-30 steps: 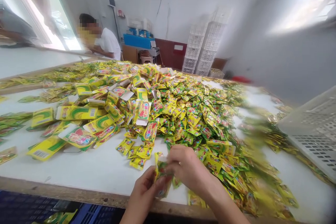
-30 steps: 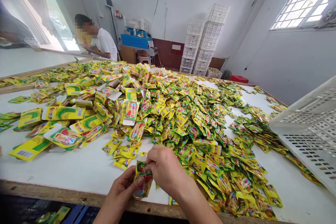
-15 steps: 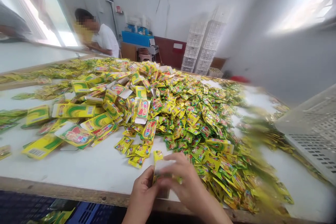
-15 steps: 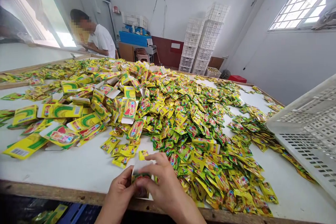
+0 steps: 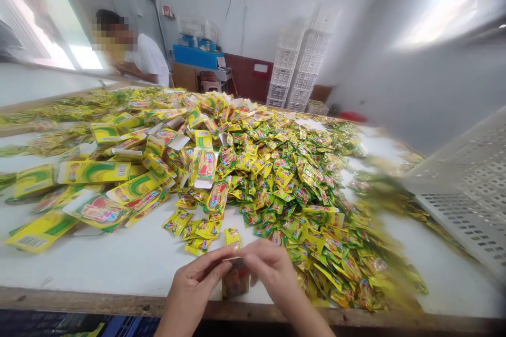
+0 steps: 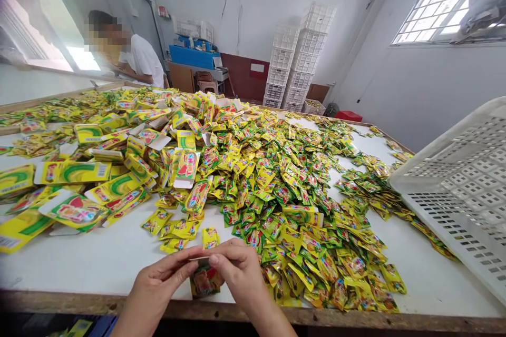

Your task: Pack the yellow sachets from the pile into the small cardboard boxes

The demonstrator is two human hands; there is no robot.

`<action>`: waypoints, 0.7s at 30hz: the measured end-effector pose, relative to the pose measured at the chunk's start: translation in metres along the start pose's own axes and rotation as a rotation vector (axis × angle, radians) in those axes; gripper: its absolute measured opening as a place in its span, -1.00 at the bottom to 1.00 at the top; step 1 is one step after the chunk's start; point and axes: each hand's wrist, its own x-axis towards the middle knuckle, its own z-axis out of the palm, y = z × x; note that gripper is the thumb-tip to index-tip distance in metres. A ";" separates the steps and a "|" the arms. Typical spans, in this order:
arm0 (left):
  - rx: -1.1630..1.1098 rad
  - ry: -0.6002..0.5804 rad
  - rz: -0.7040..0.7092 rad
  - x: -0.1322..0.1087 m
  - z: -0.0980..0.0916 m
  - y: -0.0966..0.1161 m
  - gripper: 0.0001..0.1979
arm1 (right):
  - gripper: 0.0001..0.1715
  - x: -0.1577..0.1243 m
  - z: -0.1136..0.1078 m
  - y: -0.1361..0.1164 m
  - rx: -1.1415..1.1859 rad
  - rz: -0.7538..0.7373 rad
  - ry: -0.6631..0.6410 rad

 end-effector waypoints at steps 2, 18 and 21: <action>0.089 0.047 0.090 0.001 -0.001 -0.010 -0.73 | -0.79 0.003 0.001 0.004 0.044 0.040 0.015; 0.428 -0.130 0.628 -0.001 -0.010 -0.029 -0.59 | -0.62 -0.033 -0.009 0.012 -0.454 -0.364 0.019; 0.372 -0.190 0.608 -0.006 -0.002 -0.033 -0.56 | -0.68 -0.030 -0.021 0.009 -0.386 -0.331 -0.072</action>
